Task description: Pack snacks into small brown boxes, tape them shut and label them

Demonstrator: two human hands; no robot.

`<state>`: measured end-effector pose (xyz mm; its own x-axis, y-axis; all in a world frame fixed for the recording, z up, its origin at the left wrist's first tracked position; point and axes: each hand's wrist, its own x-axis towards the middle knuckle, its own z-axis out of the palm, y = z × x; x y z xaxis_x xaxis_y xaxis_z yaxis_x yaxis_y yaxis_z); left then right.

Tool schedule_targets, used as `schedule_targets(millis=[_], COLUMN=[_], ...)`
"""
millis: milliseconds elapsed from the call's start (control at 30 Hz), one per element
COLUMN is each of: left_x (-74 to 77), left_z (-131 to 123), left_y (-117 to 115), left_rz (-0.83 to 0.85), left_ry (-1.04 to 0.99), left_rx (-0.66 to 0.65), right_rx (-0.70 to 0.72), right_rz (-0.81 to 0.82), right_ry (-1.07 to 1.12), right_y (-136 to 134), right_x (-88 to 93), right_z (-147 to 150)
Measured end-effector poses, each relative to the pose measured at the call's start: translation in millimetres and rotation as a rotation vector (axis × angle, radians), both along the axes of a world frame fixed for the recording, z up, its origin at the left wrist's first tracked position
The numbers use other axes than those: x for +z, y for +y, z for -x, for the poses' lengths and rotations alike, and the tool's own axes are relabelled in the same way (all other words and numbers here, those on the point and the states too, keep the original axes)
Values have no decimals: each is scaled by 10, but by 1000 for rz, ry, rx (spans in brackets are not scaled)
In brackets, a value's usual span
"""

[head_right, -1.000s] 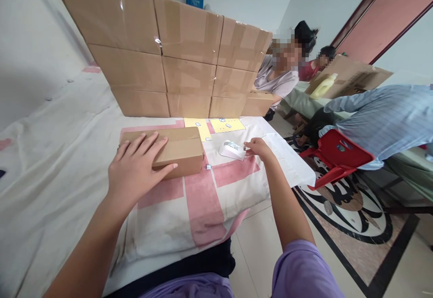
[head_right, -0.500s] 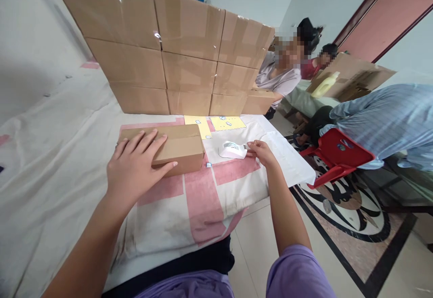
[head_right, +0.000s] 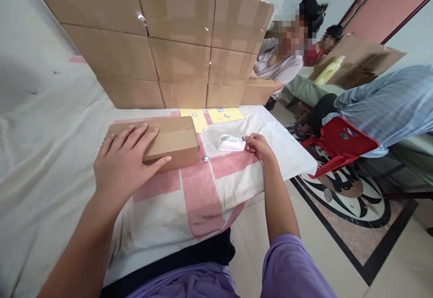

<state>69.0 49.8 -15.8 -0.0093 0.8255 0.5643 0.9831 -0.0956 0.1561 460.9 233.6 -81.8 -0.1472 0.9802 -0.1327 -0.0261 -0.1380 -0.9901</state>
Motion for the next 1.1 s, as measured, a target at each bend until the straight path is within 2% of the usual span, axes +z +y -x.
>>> schedule_targets(millis=[100, 233, 433, 800, 933, 1100], left_x=[-10, -26, -44, -82, -107, -98], left_z=[-6, -10, -12, -32, -23, -23], left_y=[3, 14, 31, 56, 63, 40], left_rz=[-8, -18, -38, -103, -109, -91], left_ry=[-16, -26, -10, 17, 10, -5], left_rx=[1, 2, 4, 25, 17, 23], right_rx=[32, -25, -82, -80, -79, -130], right_rz=[-7, -63, -145, -204, -241, -251], right_ry=[46, 79, 60, 123, 160, 101], right_y=[-23, -45, -49, -56, -79, -103], right_x=[46, 70, 66, -4, 31, 61], right_z=[44, 105, 116, 164, 194, 221])
